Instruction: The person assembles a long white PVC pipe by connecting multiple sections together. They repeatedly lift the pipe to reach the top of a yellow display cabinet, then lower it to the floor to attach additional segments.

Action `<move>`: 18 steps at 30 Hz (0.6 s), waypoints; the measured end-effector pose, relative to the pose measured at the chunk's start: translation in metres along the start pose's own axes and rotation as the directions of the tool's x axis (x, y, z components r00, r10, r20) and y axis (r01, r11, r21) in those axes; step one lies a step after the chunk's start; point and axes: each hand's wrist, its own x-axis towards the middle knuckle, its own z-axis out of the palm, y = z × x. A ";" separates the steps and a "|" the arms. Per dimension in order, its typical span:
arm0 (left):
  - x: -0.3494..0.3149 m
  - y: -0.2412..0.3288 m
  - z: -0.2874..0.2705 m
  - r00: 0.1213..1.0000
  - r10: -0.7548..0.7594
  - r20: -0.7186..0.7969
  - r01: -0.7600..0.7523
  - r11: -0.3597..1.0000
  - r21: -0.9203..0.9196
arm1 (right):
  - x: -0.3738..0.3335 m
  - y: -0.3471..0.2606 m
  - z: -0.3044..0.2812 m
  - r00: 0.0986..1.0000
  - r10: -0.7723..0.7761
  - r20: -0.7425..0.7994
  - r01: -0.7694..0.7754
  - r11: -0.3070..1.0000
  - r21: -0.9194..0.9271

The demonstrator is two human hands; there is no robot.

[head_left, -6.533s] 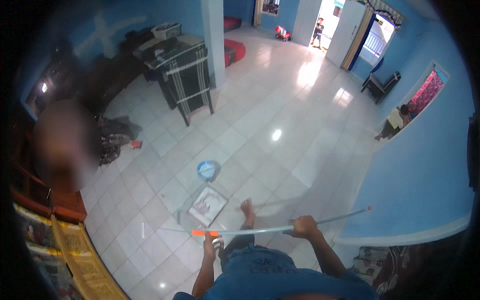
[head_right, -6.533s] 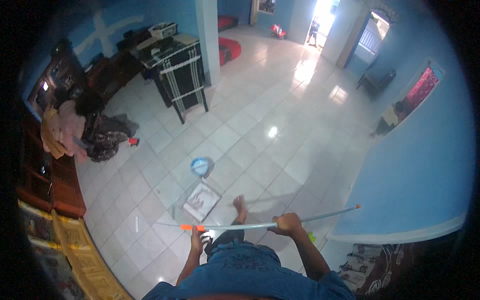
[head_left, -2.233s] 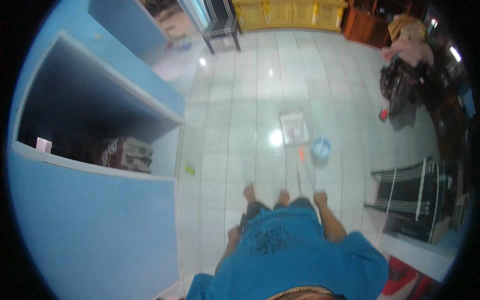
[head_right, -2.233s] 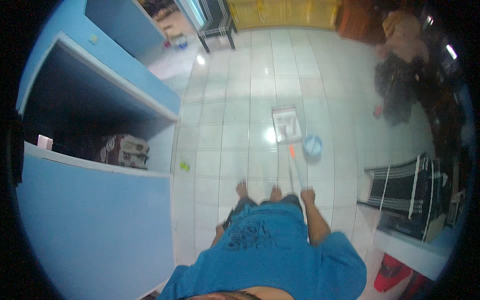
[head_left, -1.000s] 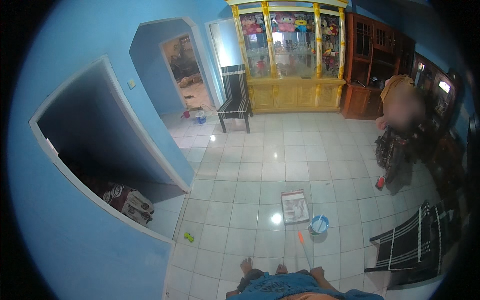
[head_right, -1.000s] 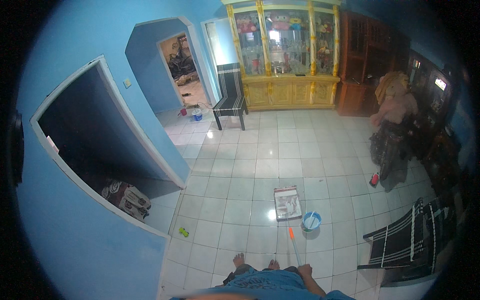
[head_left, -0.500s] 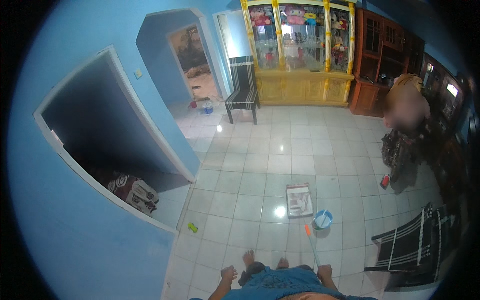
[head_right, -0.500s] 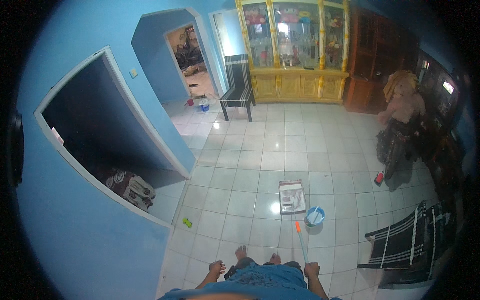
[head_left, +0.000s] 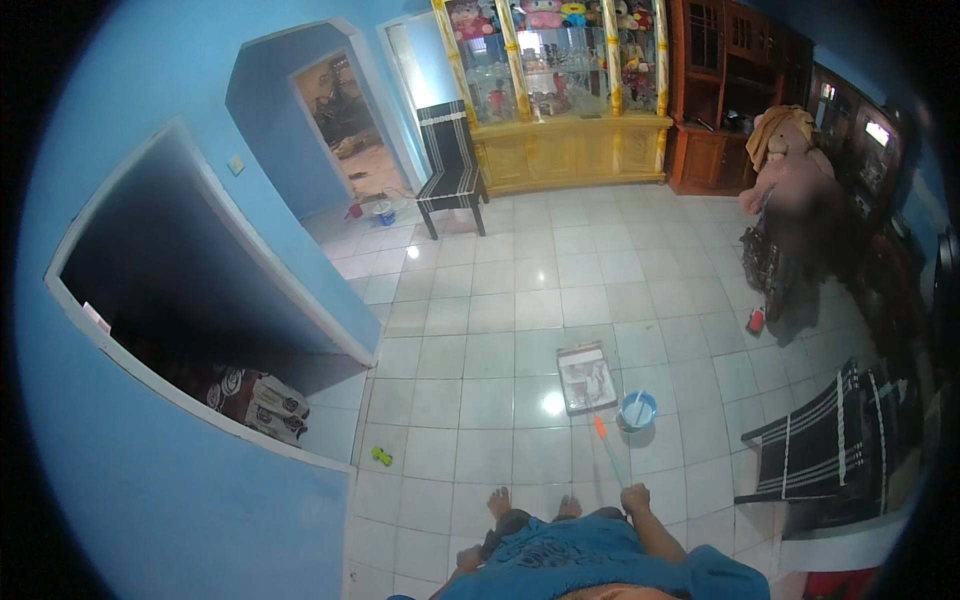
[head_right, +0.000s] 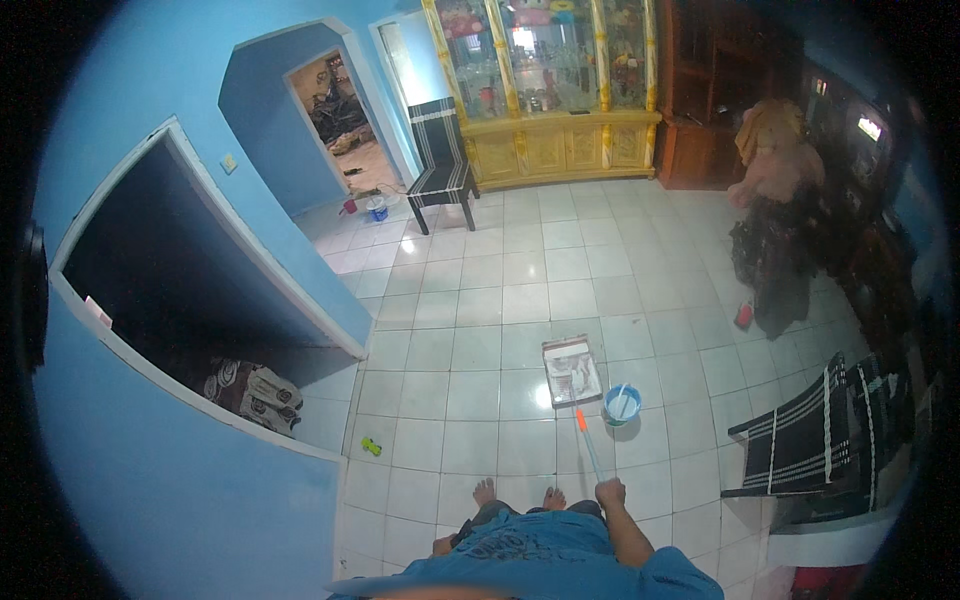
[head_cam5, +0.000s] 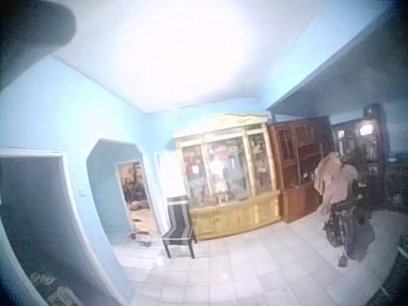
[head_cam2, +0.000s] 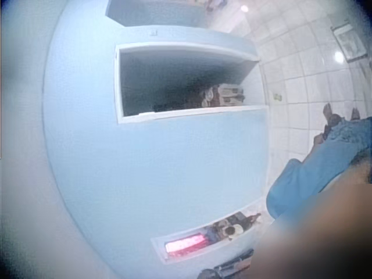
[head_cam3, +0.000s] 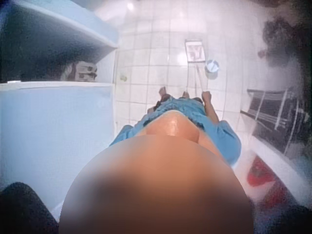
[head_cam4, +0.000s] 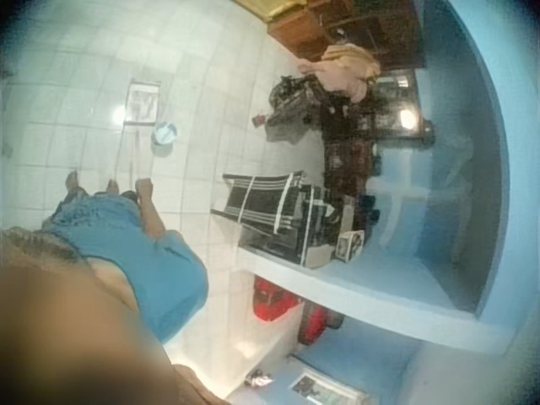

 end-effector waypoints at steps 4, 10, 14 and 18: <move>0.016 0.024 -0.028 0.719 -0.602 0.347 0.430 -0.007 -0.903 | 0.004 -0.015 -0.009 0.998 -0.028 0.060 0.026 0.999 0.031; 0.019 0.034 -0.027 0.685 -0.618 0.387 0.407 -0.116 -0.906 | 0.032 0.102 0.005 0.936 -0.330 0.121 0.351 0.884 -0.309; 0.024 -0.006 -0.027 0.975 -0.221 0.018 0.213 0.906 -0.366 | -0.059 0.072 -0.028 0.988 0.039 0.147 -0.031 0.998 -0.059; 0.030 0.001 -0.006 1.000 -0.012 -0.005 0.012 1.000 0.005 | -0.025 0.087 -0.002 0.994 -0.074 0.076 0.083 0.989 -0.122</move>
